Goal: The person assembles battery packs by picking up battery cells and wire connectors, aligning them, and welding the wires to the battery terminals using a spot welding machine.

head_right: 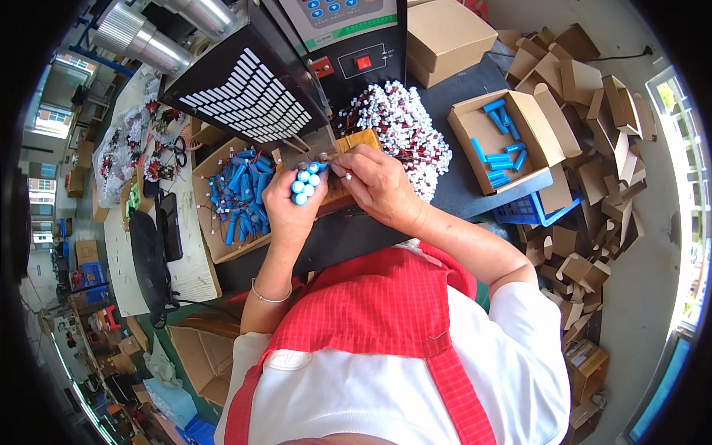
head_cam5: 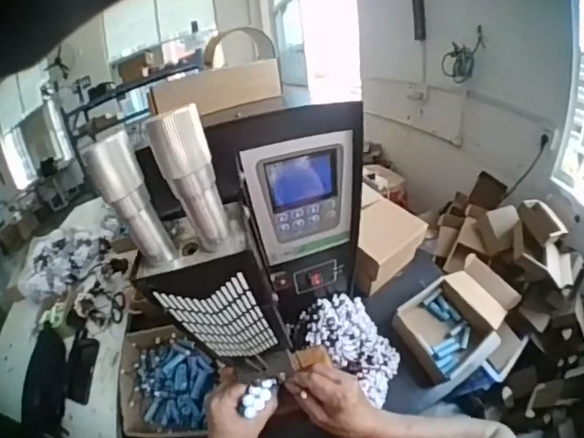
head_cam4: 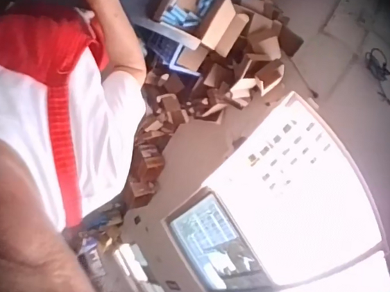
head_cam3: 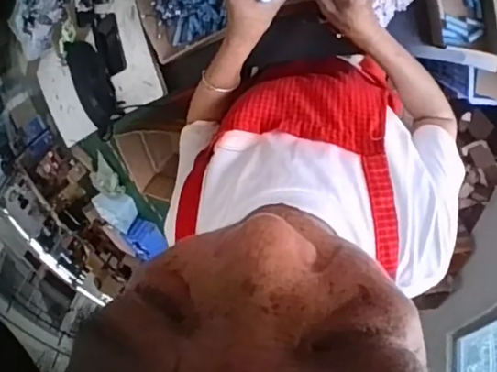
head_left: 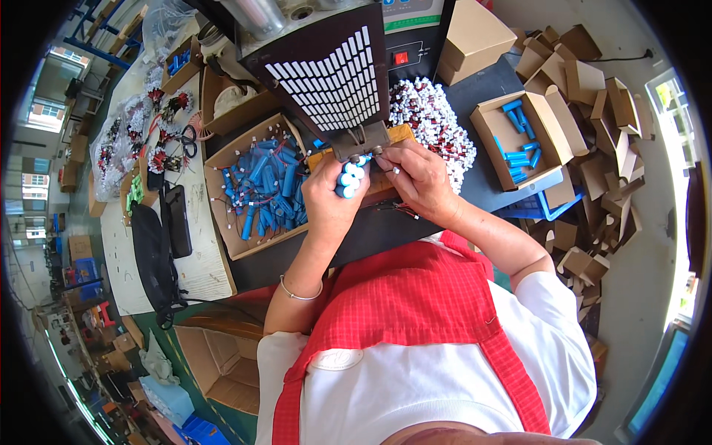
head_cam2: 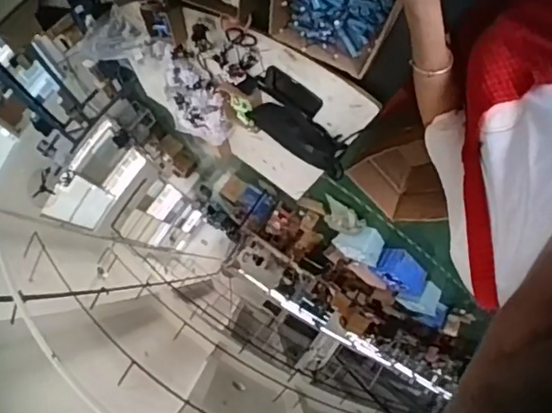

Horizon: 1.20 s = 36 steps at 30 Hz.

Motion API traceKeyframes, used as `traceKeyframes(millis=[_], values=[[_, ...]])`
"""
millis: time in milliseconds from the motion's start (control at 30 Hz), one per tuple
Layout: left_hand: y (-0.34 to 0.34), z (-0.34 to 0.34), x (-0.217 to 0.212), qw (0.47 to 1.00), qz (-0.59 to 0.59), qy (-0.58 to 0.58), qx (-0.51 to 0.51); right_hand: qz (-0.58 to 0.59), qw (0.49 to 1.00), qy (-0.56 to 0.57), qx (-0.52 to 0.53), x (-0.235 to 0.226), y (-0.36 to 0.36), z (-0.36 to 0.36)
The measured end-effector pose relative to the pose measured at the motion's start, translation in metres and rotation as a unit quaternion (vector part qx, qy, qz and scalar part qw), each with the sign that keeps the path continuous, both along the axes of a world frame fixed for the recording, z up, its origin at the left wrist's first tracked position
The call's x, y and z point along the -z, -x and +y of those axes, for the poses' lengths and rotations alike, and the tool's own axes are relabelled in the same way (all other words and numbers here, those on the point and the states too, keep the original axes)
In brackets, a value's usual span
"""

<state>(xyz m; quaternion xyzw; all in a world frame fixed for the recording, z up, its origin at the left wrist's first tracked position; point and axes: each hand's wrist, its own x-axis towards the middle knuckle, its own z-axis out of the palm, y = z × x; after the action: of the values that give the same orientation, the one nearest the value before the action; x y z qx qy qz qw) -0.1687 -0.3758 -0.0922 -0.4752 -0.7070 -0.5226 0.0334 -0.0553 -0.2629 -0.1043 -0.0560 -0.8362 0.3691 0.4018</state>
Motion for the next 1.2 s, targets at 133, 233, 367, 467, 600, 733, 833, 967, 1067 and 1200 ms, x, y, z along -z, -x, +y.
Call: traceKeyframes(millis=[133,233,367,467,600,733,833,967,1067,1200], values=[[0.001,-0.008,-0.001,1.000,-0.002,0.004,-0.009,-0.032,0.999,-0.027,-0.012,-0.003,-0.005,-0.002],[0.013,-0.030,-0.004,0.995,-0.061,0.000,-0.082,0.034,0.997,-0.071,0.008,-0.001,-0.011,0.000],[0.045,-0.066,-0.004,0.970,-0.104,-0.040,-0.217,-0.042,0.994,-0.007,0.100,-0.008,-0.034,0.047],[0.039,-0.071,-0.001,0.962,-0.162,-0.088,-0.203,-0.152,0.982,-0.003,0.111,0.003,-0.032,0.074],[0.013,-0.048,0.003,0.982,-0.169,-0.056,-0.054,-0.203,0.962,-0.156,0.098,0.017,-0.017,0.079],[0.004,-0.024,0.011,0.997,-0.075,-0.026,0.008,-0.241,0.938,-0.216,0.122,0.007,-0.026,0.079],[0.005,-0.020,0.014,0.992,0.109,-0.042,0.048,-0.232,0.965,-0.039,0.118,-0.006,-0.054,0.080],[-0.005,-0.024,0.014,0.994,0.033,-0.099,0.032,-0.151,0.935,0.301,0.110,-0.015,-0.083,0.069],[-0.026,-0.033,-0.010,0.951,-0.303,-0.026,0.055,-0.110,0.906,0.409,0.022,-0.017,-0.098,0.051],[-0.035,-0.029,-0.016,0.924,-0.357,-0.051,0.126,-0.078,0.863,0.492,-0.089,-0.013,-0.101,0.017]])
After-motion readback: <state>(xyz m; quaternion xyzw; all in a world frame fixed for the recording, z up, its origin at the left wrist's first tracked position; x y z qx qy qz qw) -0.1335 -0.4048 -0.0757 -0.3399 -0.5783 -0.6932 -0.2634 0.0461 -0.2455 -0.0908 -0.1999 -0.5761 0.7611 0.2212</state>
